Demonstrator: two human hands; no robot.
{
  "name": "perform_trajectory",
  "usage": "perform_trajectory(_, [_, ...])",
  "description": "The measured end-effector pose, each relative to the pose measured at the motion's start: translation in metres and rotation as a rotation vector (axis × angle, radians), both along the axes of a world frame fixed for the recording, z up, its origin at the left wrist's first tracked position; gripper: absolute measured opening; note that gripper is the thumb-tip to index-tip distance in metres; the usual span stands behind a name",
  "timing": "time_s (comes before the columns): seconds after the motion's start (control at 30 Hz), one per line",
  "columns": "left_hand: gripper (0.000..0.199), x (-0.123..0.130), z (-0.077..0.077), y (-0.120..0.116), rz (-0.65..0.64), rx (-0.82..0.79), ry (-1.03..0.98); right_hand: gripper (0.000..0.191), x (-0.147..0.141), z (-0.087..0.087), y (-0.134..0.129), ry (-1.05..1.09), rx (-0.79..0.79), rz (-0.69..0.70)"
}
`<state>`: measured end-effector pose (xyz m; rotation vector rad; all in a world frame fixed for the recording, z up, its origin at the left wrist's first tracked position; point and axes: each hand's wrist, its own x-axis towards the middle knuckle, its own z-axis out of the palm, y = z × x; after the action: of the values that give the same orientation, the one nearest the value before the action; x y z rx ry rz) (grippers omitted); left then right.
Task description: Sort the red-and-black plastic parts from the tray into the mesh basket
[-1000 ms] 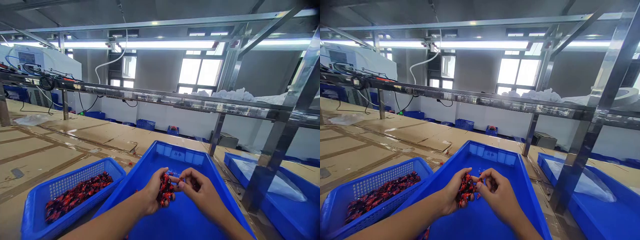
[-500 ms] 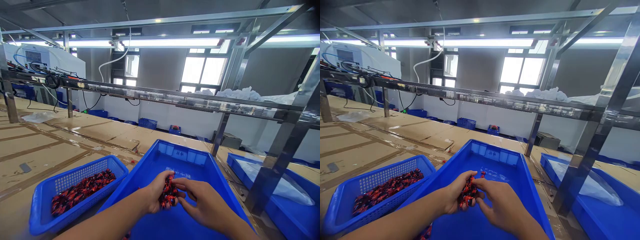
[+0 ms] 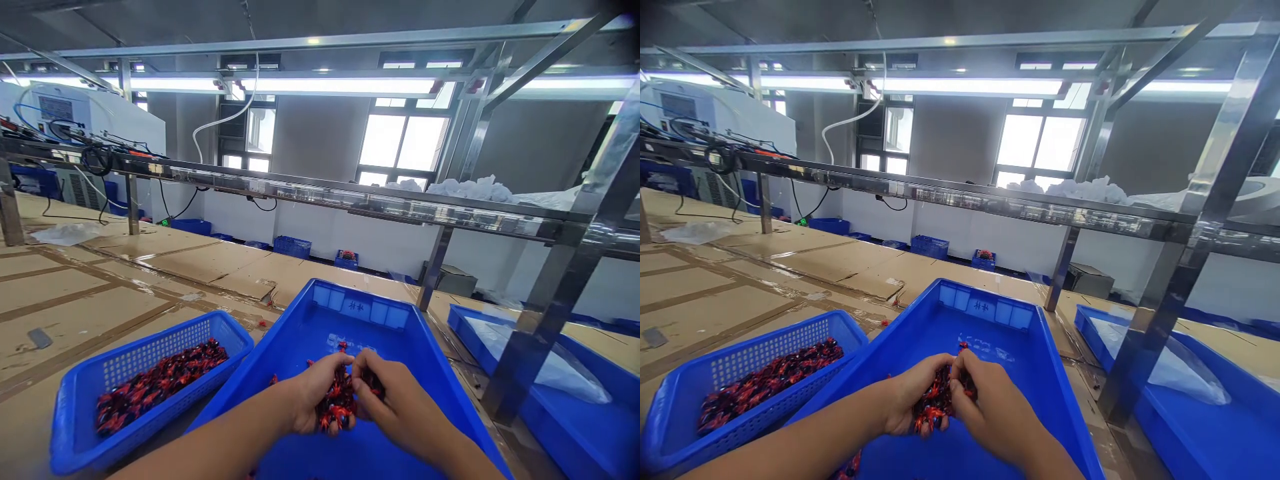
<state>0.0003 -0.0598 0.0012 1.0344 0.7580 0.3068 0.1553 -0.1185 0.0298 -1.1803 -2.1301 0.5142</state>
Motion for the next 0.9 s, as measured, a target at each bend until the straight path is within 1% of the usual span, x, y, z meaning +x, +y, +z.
perform_trajectory(0.07, [0.051, -0.002, 0.003, 0.000, 0.014, -0.123, 0.000, 0.012, 0.001, 0.000, 0.006, 0.355, -0.220, -0.035])
perform_trajectory(0.1, [0.053, -0.003, 0.004, -0.001, 0.023, -0.157, -0.007, 0.016, 0.002, 0.001, 0.009, 0.534, -0.338, -0.044])
perform_trajectory(0.17, [0.057, -0.004, 0.005, -0.001, 0.047, -0.151, -0.022, 0.024, 0.006, 0.004, 0.014, 0.824, -0.533, -0.050])
perform_trajectory(0.2, [0.058, -0.004, 0.006, -0.001, 0.061, -0.144, -0.024, 0.027, 0.008, 0.005, 0.016, 0.914, -0.592, -0.053])
perform_trajectory(0.23, [0.058, -0.004, 0.006, -0.001, 0.075, -0.137, -0.025, 0.030, 0.011, 0.006, 0.017, 0.953, -0.633, -0.055])
perform_trajectory(0.27, [0.059, -0.004, 0.005, -0.001, 0.088, -0.131, -0.022, 0.033, 0.012, 0.006, 0.018, 0.943, -0.664, -0.060])
perform_trajectory(0.33, [0.062, -0.003, 0.003, 0.000, 0.109, -0.116, -0.018, 0.037, 0.014, 0.004, 0.020, 0.794, -0.682, -0.092])
perform_trajectory(0.37, [0.063, -0.002, 0.002, 0.000, 0.117, -0.104, -0.014, 0.037, 0.014, 0.002, 0.021, 0.671, -0.629, -0.124])
perform_trajectory(0.4, [0.064, -0.001, 0.001, 0.000, 0.125, -0.084, -0.007, 0.035, 0.014, -0.001, 0.021, 0.534, -0.528, -0.167])
perform_trajectory(0.47, [0.065, 0.001, -0.001, -0.001, 0.147, -0.011, 0.017, 0.027, 0.010, -0.006, 0.022, 0.268, -0.262, -0.229])
perform_trajectory(0.5, [0.065, 0.003, -0.002, -0.002, 0.166, 0.038, 0.031, 0.023, 0.008, -0.008, 0.021, 0.157, -0.147, -0.232])
perform_trajectory(0.53, [0.065, 0.004, -0.002, -0.003, 0.188, 0.084, 0.045, 0.022, 0.006, -0.009, 0.020, 0.071, -0.068, -0.217])
perform_trajectory(0.57, [0.066, 0.005, -0.003, -0.004, 0.210, 0.126, 0.057, 0.021, 0.003, -0.009, 0.019, 0.011, -0.026, -0.192])
perform_trajectory(0.67, [0.071, 0.008, -0.003, -0.007, 0.265, 0.263, 0.104, 0.016, -0.003, -0.008, 0.014, -0.055, 0.038, -0.145])
perform_trajectory(0.77, [0.076, 0.009, -0.003, -0.009, 0.270, 0.469, 0.118, 0.009, -0.006, -0.005, 0.011, -0.048, 0.123, -0.170])
perform_trajectory(0.83, [0.072, 0.007, -0.002, -0.011, 0.267, 0.611, 0.072, 0.004, -0.006, -0.004, 0.009, -0.028, 0.191, -0.187])
perform_trajectory(0.9, [0.063, 0.003, 0.002, -0.014, 0.269, 0.743, 0.018, 0.004, -0.006, -0.003, 0.006, -0.009, 0.270, -0.180])
